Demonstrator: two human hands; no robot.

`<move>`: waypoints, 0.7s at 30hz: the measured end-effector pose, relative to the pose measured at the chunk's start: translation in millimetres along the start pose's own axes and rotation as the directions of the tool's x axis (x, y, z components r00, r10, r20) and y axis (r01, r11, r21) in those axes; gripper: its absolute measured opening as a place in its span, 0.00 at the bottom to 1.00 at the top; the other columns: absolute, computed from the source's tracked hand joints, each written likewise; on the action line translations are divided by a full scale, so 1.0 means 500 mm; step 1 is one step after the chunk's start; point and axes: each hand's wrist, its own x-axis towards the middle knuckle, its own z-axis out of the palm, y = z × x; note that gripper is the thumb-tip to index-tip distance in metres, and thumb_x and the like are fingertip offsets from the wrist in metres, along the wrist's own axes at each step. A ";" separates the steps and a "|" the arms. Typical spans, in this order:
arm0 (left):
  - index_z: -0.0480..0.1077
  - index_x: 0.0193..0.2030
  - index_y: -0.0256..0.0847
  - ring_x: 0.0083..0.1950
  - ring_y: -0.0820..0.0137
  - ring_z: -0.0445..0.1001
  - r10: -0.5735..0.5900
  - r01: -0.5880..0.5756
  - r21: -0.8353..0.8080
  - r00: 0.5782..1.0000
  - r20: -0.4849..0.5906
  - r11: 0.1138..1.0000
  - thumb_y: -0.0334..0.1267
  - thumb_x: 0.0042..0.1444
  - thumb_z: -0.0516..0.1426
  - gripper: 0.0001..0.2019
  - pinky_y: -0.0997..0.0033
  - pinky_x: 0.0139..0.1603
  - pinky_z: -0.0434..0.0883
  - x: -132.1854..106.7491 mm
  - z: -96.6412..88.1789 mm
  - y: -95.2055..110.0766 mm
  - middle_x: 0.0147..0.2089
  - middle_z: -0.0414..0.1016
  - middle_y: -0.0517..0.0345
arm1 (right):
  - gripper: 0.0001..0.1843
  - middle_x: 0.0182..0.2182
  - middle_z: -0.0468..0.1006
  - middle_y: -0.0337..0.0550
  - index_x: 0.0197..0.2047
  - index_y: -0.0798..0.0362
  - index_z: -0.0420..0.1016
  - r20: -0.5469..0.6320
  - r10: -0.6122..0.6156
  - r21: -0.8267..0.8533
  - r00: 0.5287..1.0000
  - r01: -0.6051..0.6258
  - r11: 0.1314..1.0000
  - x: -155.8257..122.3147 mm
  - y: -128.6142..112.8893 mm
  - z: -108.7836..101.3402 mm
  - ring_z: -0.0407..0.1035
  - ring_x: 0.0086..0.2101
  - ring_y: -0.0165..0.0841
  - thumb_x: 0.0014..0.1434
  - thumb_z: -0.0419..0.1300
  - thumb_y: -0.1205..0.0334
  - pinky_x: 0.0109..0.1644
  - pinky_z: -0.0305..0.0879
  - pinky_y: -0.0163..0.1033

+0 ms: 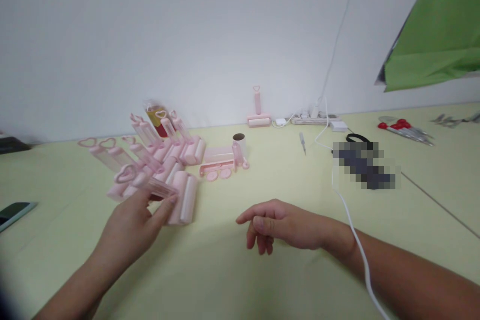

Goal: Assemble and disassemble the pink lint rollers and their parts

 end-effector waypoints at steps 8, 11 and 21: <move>0.71 0.35 0.39 0.43 0.57 0.71 0.148 -0.099 0.298 0.978 -0.145 0.949 0.52 0.61 0.51 0.18 0.60 0.46 0.66 0.081 0.025 -0.059 0.39 0.73 0.48 | 0.32 0.39 0.78 0.48 0.57 0.56 0.69 -0.044 0.050 -0.083 0.998 -0.053 0.995 0.003 -0.004 0.008 0.71 0.32 0.29 0.62 0.58 0.39 0.39 0.68 0.38; 0.72 0.34 0.39 0.43 0.57 0.70 0.145 -0.090 0.301 0.975 -0.166 0.949 0.53 0.61 0.51 0.19 0.60 0.46 0.65 0.095 0.034 -0.066 0.37 0.72 0.48 | 0.30 0.38 0.77 0.47 0.56 0.56 0.70 -0.053 0.058 -0.092 0.997 -0.063 0.994 0.003 -0.005 0.007 0.70 0.32 0.29 0.62 0.58 0.40 0.39 0.67 0.38; 0.64 0.58 0.37 0.67 0.36 0.54 0.013 0.070 0.231 0.940 -0.340 0.970 0.60 0.53 0.58 0.34 0.36 0.61 0.56 0.009 0.032 -0.069 0.66 0.54 0.29 | 0.29 0.36 0.76 0.46 0.54 0.59 0.70 -0.100 0.076 -0.107 0.992 -0.087 0.990 0.010 0.005 0.007 0.69 0.32 0.29 0.61 0.60 0.43 0.38 0.66 0.38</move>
